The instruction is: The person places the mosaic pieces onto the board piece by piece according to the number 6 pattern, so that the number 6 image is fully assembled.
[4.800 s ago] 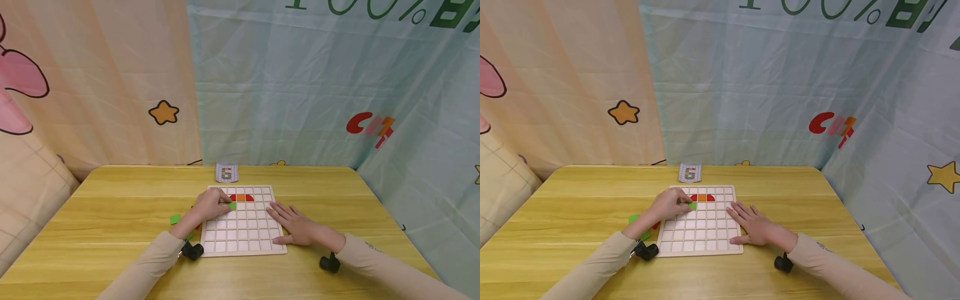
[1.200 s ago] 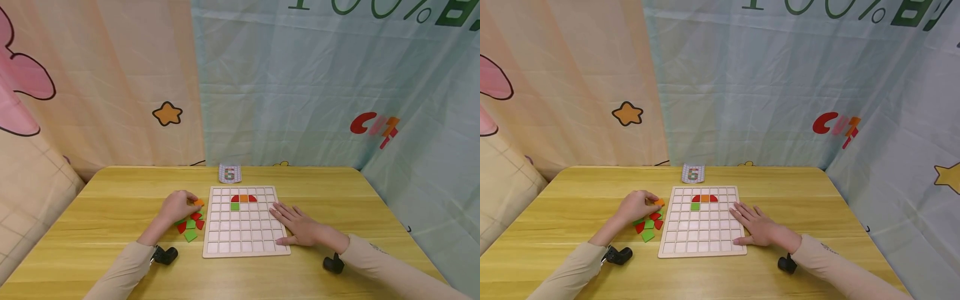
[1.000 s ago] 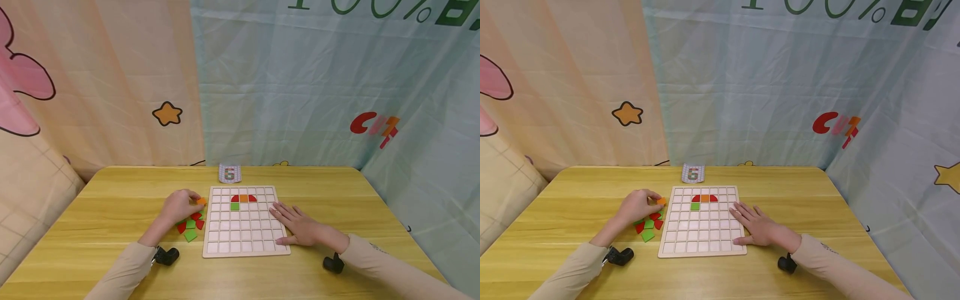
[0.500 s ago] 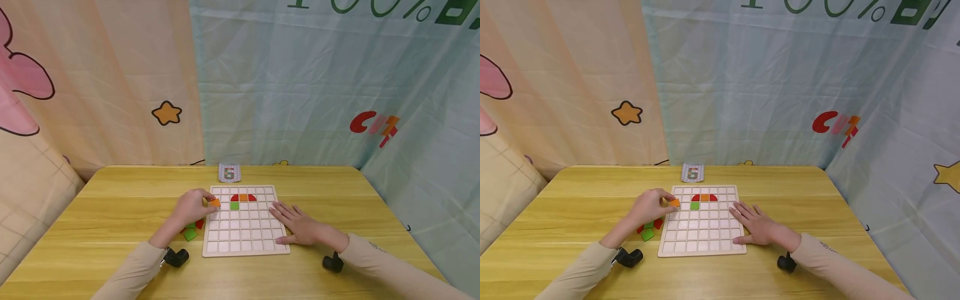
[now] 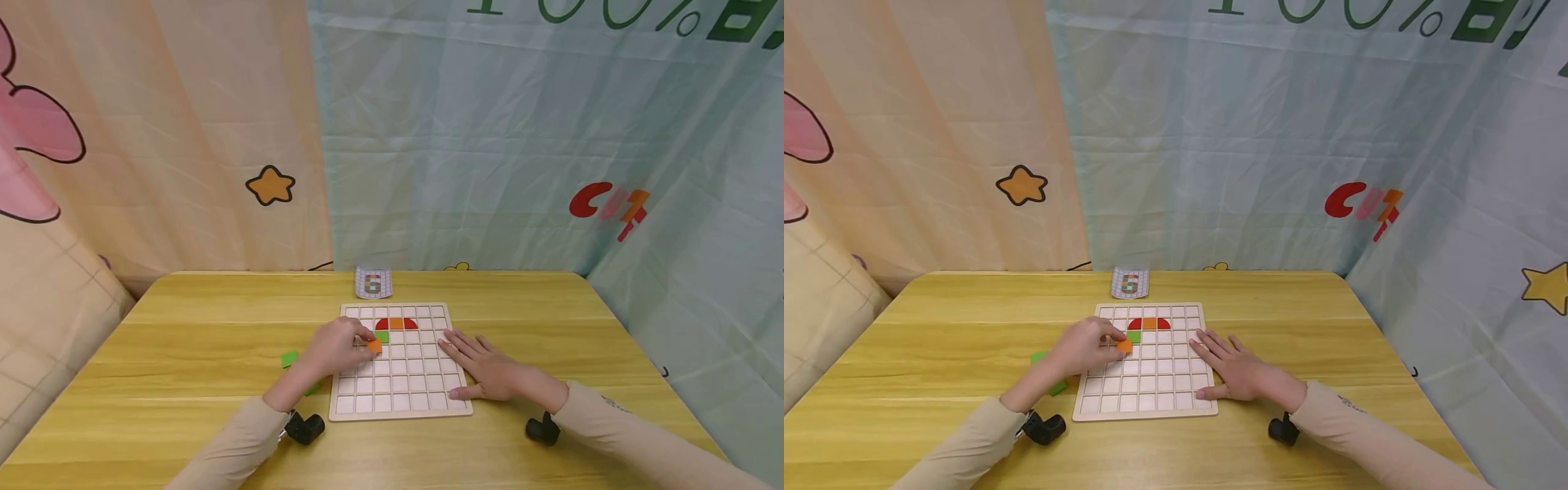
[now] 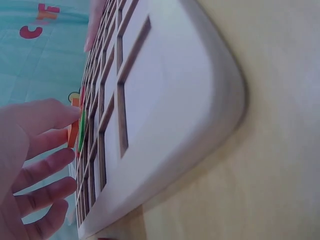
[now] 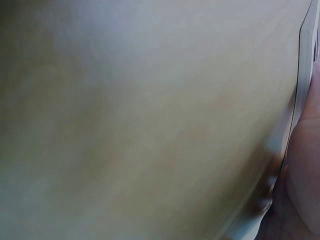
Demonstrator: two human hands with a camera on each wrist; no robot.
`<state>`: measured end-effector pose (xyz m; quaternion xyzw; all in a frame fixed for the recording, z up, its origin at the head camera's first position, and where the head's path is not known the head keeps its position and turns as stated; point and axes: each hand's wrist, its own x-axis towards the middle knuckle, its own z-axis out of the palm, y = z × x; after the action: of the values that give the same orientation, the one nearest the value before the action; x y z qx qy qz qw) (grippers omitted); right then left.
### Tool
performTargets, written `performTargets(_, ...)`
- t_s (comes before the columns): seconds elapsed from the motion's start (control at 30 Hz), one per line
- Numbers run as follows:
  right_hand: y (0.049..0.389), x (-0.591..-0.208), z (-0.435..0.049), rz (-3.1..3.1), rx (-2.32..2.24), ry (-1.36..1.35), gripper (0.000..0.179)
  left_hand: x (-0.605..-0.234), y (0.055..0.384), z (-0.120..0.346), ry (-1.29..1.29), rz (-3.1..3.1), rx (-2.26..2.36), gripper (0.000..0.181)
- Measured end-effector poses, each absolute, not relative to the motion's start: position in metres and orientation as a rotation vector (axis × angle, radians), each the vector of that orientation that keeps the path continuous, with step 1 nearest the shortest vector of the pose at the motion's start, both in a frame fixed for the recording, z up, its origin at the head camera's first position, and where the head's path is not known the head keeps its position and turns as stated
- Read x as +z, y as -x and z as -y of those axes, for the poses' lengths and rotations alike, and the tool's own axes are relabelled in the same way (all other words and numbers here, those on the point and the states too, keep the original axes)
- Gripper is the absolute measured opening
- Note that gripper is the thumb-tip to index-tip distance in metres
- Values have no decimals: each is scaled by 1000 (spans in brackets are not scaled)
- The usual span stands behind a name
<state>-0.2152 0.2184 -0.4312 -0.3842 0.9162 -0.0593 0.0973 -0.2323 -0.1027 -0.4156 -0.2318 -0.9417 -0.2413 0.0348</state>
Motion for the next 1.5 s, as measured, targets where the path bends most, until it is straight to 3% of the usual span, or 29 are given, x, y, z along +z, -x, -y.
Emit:
performTargets(1.13, 220, -439, -220, -2712, -150, 1062, 91, -423, 231, 93, 818, 2798, -701, 18)
performTargets(1.5, 216, -435, -219, -2714, -175, 1110, 89, -418, 230, 107, 719, 2817, -768, 19)
